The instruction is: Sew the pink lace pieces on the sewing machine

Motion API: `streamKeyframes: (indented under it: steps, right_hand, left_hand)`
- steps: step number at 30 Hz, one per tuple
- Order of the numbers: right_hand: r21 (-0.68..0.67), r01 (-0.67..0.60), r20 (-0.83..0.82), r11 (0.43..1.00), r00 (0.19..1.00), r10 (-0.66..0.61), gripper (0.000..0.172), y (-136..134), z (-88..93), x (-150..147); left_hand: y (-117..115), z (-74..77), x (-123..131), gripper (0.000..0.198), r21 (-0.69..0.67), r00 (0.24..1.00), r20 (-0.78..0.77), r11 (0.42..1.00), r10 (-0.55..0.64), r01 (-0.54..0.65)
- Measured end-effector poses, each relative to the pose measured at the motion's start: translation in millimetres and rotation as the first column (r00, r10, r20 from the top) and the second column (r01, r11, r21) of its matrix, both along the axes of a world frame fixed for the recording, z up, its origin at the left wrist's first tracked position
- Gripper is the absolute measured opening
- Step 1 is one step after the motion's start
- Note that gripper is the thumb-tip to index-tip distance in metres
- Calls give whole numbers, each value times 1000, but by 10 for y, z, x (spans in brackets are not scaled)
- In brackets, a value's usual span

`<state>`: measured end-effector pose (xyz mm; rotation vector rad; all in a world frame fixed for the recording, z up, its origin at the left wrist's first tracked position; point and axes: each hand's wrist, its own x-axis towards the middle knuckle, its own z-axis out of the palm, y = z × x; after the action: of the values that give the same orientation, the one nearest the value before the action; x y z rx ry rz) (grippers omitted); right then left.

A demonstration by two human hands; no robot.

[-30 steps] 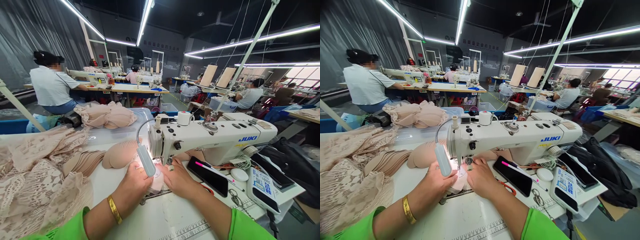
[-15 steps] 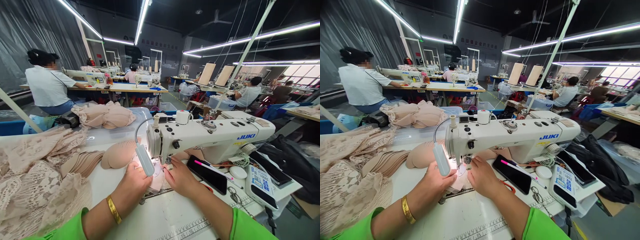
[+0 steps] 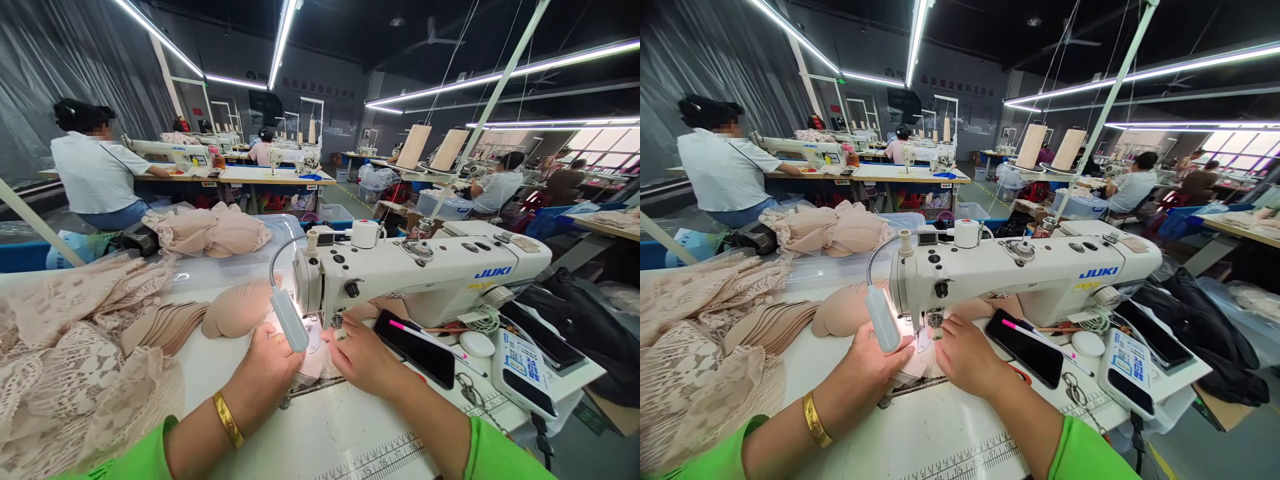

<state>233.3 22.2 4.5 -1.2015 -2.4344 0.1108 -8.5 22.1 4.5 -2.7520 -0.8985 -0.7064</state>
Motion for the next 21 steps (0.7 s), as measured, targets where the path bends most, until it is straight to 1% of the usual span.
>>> streamKeyframes:
  steps: [4, 7, 10, 13, 17, 21]
  right_hand:
    - [-67, -191, 33, 979, 981, 193, 22, -46, 73, 39]
    - [-90, -260, 47, 961, 963, 265, 22, -77, 85, 35]
    - [-103, -245, 45, 964, 967, 251, 23, -92, 76, 17]
    - [-114, -232, 56, 966, 969, 239, 23, -92, 80, -5]
    - [-105, -202, 75, 974, 975, 211, 23, -91, 89, -46]
    - [-89, -154, 97, 984, 982, 162, 21, -88, 60, -89]
  left_hand:
    - [-190, -29, 68, 23, -39, 1000, -1, 999, -10, 10]
    - [-296, -57, 115, 18, -39, 1000, -9, 999, -6, 6]
    - [-289, -51, 120, 22, -38, 1000, 16, 999, -9, 9]
    - [-210, -31, 91, 27, -25, 999, 27, 999, -31, 32]
    - [-91, -4, 35, 27, -12, 997, -8, 997, -74, 74]
    - [25, 45, -17, 25, -55, 995, -60, 995, -82, 78]
